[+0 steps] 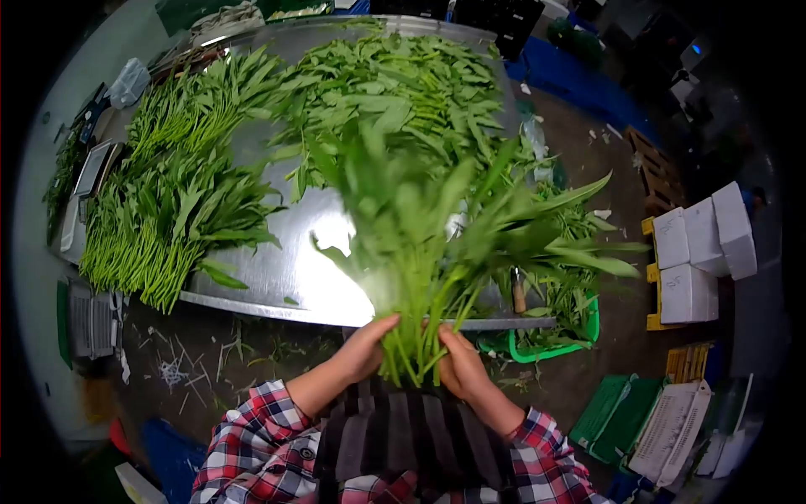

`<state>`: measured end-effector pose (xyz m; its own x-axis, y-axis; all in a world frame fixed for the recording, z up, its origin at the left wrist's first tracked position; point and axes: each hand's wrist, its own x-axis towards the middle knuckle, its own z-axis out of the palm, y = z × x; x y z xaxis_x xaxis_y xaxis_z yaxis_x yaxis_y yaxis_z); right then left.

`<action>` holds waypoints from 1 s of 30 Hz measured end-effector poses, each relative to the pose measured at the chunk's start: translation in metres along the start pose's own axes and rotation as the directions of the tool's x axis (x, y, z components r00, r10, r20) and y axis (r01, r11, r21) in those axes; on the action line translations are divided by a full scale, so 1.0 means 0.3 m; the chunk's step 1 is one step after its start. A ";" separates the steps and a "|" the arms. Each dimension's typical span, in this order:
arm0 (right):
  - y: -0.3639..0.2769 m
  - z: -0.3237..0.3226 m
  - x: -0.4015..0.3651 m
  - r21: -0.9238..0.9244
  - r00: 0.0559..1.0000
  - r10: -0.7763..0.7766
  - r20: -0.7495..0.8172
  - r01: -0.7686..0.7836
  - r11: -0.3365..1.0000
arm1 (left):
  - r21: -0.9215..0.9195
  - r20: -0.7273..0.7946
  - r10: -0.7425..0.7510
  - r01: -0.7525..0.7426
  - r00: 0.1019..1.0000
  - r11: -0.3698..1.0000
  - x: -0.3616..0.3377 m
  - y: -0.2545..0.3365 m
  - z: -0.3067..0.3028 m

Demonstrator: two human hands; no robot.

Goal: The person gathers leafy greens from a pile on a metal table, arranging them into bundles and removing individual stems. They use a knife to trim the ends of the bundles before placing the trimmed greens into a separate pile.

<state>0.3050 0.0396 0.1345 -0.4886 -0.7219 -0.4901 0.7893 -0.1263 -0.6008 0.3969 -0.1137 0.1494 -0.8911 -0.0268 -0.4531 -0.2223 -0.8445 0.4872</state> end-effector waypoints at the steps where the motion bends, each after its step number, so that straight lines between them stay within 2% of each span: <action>1: 0.040 -0.051 0.005 -0.027 0.991 0.131 -0.011 -0.131 0.991 | -0.076 -0.065 -0.045 0.040 0.997 0.996 -0.028 -0.030 -0.049; 2: 0.074 -0.099 0.010 -0.056 0.967 0.255 -0.022 -0.256 0.965 | -0.131 -0.140 -0.114 0.096 0.984 0.987 -0.053 -0.057 -0.093; 3: 0.091 -0.116 0.020 0.017 0.942 0.333 0.039 -0.334 0.942 | -0.151 -0.148 -0.111 0.089 0.983 0.984 -0.067 -0.092 -0.140; 6: 0.060 -0.118 0.017 -0.090 0.936 0.351 0.016 -0.348 0.933 | -0.132 -0.117 -0.045 0.029 0.992 0.991 -0.099 -0.150 -0.223; 7: 0.054 -0.123 0.022 -0.107 0.941 0.325 0.096 -0.315 0.943 | -0.150 -0.082 -0.013 0.001 0.997 0.989 -0.106 -0.161 -0.232; 8: 0.050 -0.133 0.026 -0.121 0.936 0.344 0.068 -0.335 0.934 | -0.167 -0.046 0.018 -0.026 0.999 0.986 -0.111 -0.168 -0.241; 9: 0.046 -0.143 0.031 -0.134 0.931 0.363 0.041 -0.354 0.925 | -0.195 -0.029 -0.010 0.004 1.000 0.981 -0.116 -0.170 -0.252; 11: 0.049 -0.134 0.042 -0.210 0.935 0.356 0.006 -0.346 0.914 | -0.188 -0.050 -0.019 0.009 0.999 0.982 -0.123 -0.176 -0.271; 14: 0.058 -0.102 0.067 -0.250 0.886 0.449 -0.117 -0.464 0.850 | -0.102 -0.134 -0.017 0.004 0.991 0.995 -0.101 -0.174 -0.268; 15: 0.085 -0.092 0.069 -0.270 0.895 0.408 -0.177 -0.443 0.855 | -0.050 -0.159 -0.005 -0.003 0.987 0.999 -0.091 -0.173 -0.264; 16: 0.110 -0.096 0.090 -0.346 0.898 0.406 -0.167 -0.439 0.829 | 0.003 -0.186 0.008 -0.007 0.983 1.000 -0.084 -0.174 -0.258; 17: 0.134 -0.066 0.099 -0.457 0.948 0.309 -0.074 -0.307 0.835 | 0.108 -0.258 0.077 -0.051 0.963 0.993 -0.074 -0.168 -0.227; 18: 0.148 -0.032 0.103 -0.548 0.975 0.219 0.031 -0.167 0.819 | 0.288 -0.185 0.159 -0.101 0.970 0.952 -0.064 -0.162 -0.221; 19: 0.134 -0.003 0.100 -0.470 0.976 0.215 0.044 -0.170 0.866 | 0.389 -0.176 0.170 -0.091 0.970 0.917 -0.068 -0.141 -0.212; 20: 0.120 0.009 0.096 -0.494 0.995 0.082 0.050 -0.047 0.868 | 0.486 -0.163 0.183 -0.082 0.970 0.870 -0.076 -0.103 -0.187; 21: 0.107 0.008 0.088 -0.412 0.993 0.110 -0.041 -0.117 0.904 | 0.476 -0.189 0.219 -0.106 0.957 0.873 -0.082 -0.082 -0.165; 22: 0.092 -0.002 0.080 -0.322 0.982 0.143 -0.127 -0.177 0.930 | 0.331 -0.257 0.141 -0.050 0.956 0.942 -0.091 -0.087 -0.182; 23: 0.089 -0.017 0.084 -0.293 0.956 0.207 -0.210 -0.264 0.919 | 0.153 -0.223 0.088 -0.054 0.971 0.987 -0.102 -0.089 -0.199; 24: 0.081 -0.027 0.072 -0.253 0.948 0.235 -0.213 -0.286 0.924 | -0.029 -0.180 0.043 -0.049 0.983 0.998 -0.112 -0.090 -0.210; 25: 0.070 -0.028 0.048 -0.212 0.940 0.264 -0.217 -0.309 0.927 | 0.037 -0.246 0.023 -0.014 0.969 0.999 -0.131 -0.088 -0.209; 26: 0.047 -0.017 0.027 -0.171 0.930 0.294 -0.219 -0.334 0.927 | 0.027 -0.223 0.001 0.005 0.975 1.000 -0.147 -0.095 -0.226; 27: 0.024 -0.025 0.015 -0.324 0.925 0.314 -0.215 -0.371 0.870 | 0.017 -0.199 -0.020 0.024 0.980 1.000 -0.164 -0.105 -0.253; 30: 0.027 -0.034 0.009 -0.256 0.933 0.312 -0.178 -0.350 0.901 | 0.029 -0.198 -0.047 0.053 0.979 0.998 -0.180 -0.130 -0.302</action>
<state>0.3064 0.0434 0.1219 -0.2762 -0.5923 -0.7569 0.7868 0.3130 -0.5320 0.4897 -0.1276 0.0873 -0.7837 -0.0928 -0.6142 -0.2809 -0.8290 0.4837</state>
